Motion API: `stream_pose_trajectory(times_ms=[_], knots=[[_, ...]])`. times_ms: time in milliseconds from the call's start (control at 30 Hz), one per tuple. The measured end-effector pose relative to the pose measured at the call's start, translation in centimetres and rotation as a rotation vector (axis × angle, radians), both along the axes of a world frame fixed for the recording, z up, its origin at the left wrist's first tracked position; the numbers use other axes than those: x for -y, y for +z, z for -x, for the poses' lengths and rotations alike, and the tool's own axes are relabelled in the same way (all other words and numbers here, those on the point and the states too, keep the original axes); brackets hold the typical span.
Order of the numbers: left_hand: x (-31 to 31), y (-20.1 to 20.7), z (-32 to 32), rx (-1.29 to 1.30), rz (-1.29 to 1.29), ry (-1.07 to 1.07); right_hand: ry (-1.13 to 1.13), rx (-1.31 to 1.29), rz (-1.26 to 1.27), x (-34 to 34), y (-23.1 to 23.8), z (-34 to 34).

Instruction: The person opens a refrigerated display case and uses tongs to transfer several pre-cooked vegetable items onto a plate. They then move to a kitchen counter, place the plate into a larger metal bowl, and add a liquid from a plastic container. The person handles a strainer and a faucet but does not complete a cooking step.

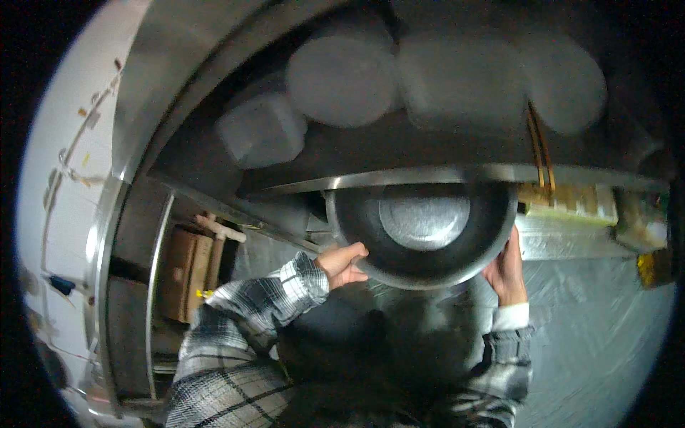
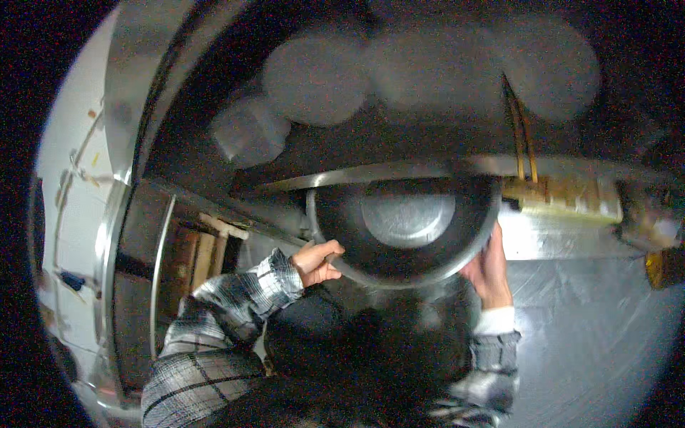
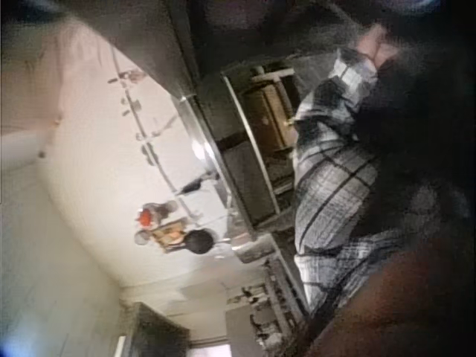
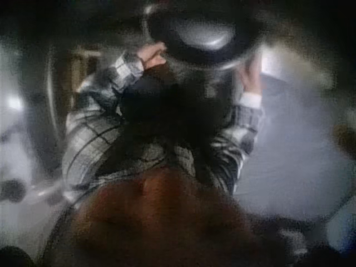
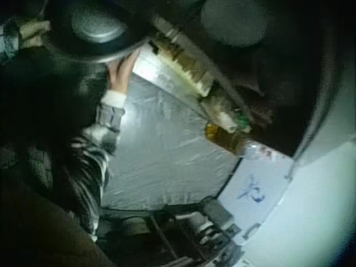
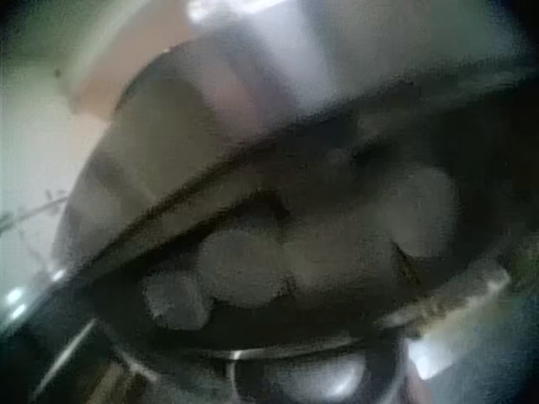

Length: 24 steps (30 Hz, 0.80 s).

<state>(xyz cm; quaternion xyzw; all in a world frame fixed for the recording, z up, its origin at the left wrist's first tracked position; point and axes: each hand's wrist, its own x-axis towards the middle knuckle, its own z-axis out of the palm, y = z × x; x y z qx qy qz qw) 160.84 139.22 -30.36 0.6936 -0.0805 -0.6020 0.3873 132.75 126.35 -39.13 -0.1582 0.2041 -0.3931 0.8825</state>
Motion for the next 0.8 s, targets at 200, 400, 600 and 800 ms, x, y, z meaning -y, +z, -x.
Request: stream_pose_trajectory(times_ms=[200,400,600,800], knots=[[0.0,-2.3,-3.6,0.099,0.048,-0.466,0.295,-0.170,0.048,-4.0,1.0,7.1],[0.9,-4.6,-6.2,-0.107,0.279,-0.714,-0.168,-0.991,-0.227,-11.1,-0.6,9.5],[5.6,-6.4,-14.1,-0.178,0.009,0.243,-0.289,-1.019,-0.317,-14.7,1.3,15.1],[10.2,-14.2,-17.0,-0.059,0.032,0.284,-0.274,-1.151,-0.352,-18.0,1.2,16.3]])
